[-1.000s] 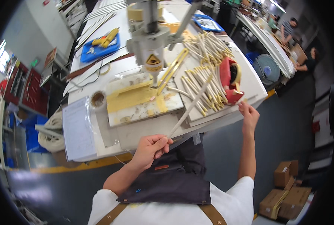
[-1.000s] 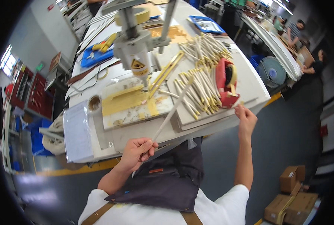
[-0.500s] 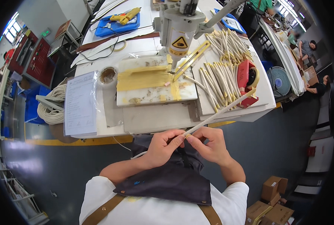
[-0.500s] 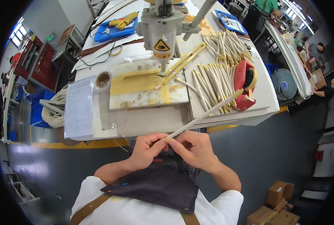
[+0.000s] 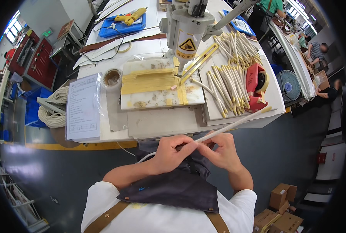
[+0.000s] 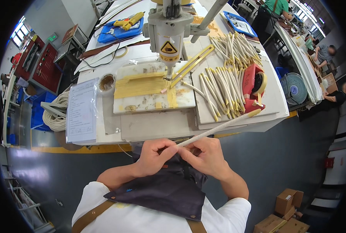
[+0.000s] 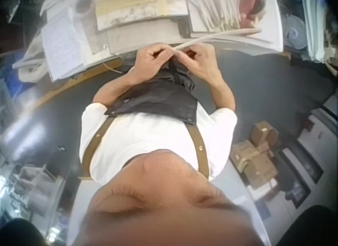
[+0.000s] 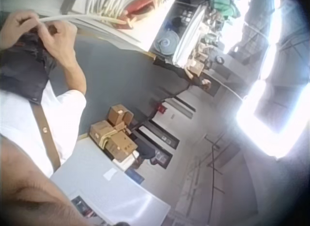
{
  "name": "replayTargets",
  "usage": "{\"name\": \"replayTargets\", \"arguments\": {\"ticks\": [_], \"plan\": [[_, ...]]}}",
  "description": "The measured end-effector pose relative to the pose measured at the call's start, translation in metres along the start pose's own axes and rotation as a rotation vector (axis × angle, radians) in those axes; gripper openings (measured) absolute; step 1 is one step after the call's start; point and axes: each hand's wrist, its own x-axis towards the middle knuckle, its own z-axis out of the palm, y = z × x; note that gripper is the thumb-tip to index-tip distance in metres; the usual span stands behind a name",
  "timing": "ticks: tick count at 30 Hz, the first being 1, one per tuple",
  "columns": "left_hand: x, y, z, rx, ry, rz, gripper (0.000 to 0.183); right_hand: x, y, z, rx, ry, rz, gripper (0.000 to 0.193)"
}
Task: The person repeatedly picks up white cables and yellow plastic sleeves, inserts the sleeves onto the cable ends, and places the finished pieces into a pile on the table. The process is performed one at a time in a repetitive loop.
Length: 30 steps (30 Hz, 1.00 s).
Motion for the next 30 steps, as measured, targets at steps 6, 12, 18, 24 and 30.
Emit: {"name": "replayTargets", "arguments": {"ticks": [6,12,18,24,30], "plan": [[0.011,-0.001,-0.007,-0.252,-0.129,-0.123,0.017,0.001,-0.010,-0.013,-0.130,-0.078,-0.196,0.018],[0.005,0.011,0.009,0.299,0.173,0.580,0.019,0.002,-0.011,-0.023,-0.267,-0.092,-0.257,0.015],[0.005,0.000,0.010,0.510,0.236,0.760,0.017,0.006,-0.011,-0.017,-0.255,0.018,-0.317,0.015],[-0.001,0.003,0.009,0.351,0.063,0.444,0.014,0.007,0.003,-0.004,-0.199,0.140,-0.341,0.027],[0.006,0.012,-0.014,-0.538,-0.462,-0.313,0.030,0.003,0.006,0.006,-0.111,0.175,-0.337,0.024]]}}
